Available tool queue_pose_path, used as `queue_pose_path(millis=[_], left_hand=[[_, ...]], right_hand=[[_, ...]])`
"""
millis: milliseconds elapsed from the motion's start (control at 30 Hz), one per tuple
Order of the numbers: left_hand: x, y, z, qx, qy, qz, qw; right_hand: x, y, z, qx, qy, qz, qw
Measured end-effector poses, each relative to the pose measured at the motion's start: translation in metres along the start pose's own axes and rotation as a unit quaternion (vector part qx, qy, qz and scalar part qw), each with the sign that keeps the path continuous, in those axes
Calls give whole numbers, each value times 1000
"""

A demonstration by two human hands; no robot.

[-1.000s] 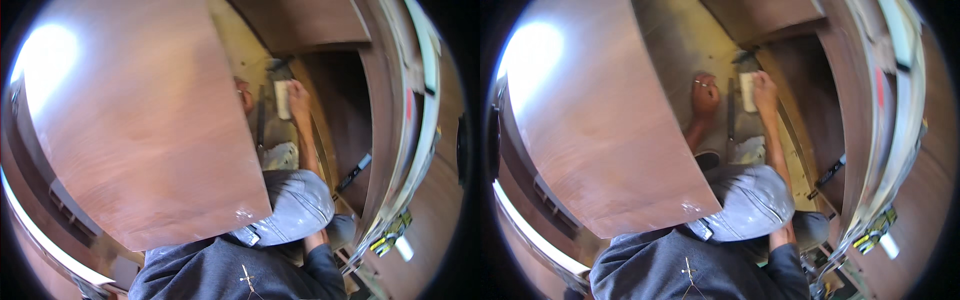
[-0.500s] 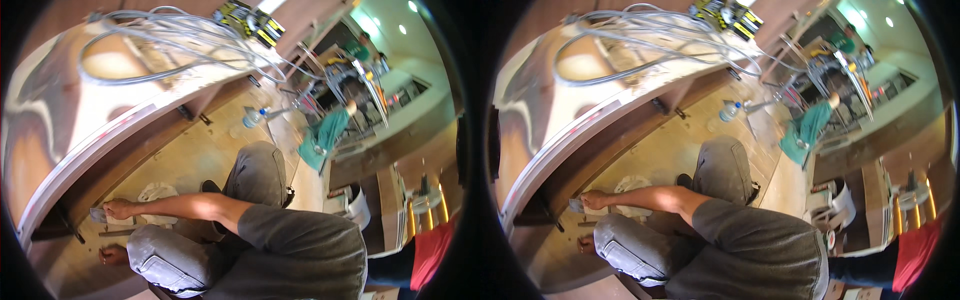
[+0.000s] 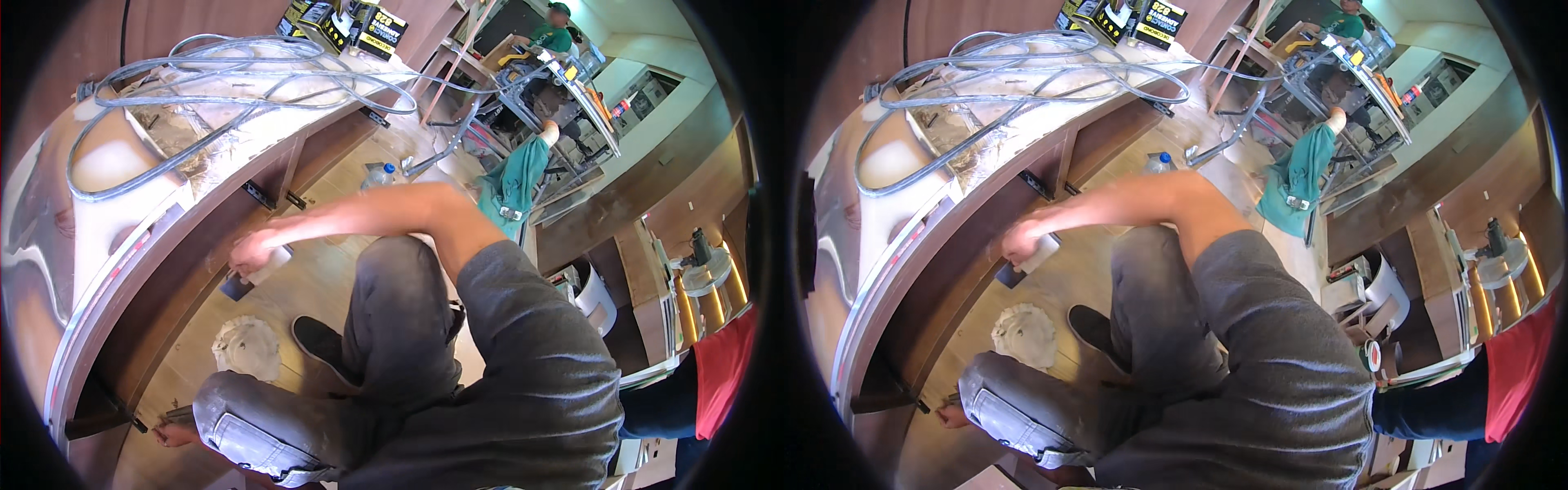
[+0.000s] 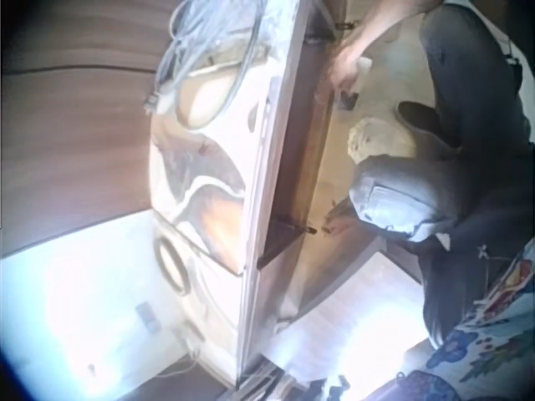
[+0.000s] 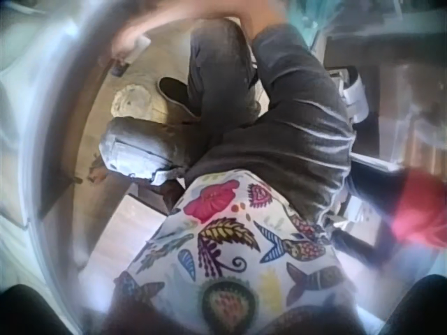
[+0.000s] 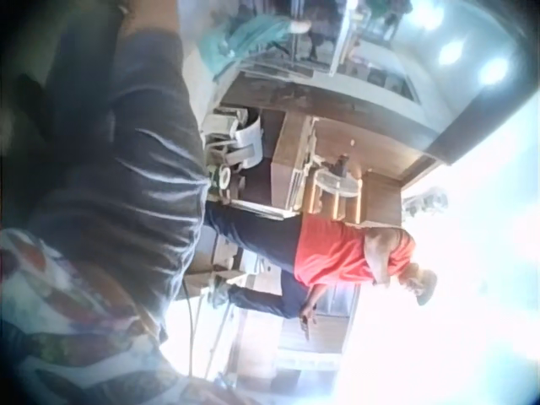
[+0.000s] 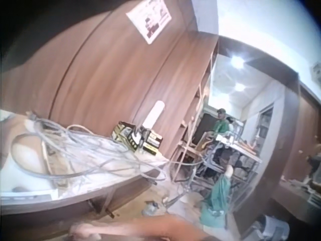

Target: The person kneels on the floor and works on the interior of a wooden cabinet. They use a cloth to wipe the surface, apply a white substance with a putty knife, and smooth it out. They also use a metal rod to adjust or secure internal components.

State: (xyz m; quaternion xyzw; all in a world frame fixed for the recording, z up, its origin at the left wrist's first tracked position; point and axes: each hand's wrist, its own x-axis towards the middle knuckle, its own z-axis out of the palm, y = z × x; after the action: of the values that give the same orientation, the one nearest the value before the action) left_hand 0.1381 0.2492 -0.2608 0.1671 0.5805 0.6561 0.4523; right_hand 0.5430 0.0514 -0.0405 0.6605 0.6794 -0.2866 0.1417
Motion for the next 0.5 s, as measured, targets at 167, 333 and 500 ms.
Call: queue_pose_path(millis=[167,333,500], left_hand=[[1,5,-3,-116,-152,-104,976],[123,-31,-25,-520,-579,-215,591],[23,43,16,-247,-212,-157,932]], right_hand=[[-10,6,36,155,14,-30,987],[33,-42,-20,134,-10,-91,987],[8,-42,2,220,-6,-44,974]])
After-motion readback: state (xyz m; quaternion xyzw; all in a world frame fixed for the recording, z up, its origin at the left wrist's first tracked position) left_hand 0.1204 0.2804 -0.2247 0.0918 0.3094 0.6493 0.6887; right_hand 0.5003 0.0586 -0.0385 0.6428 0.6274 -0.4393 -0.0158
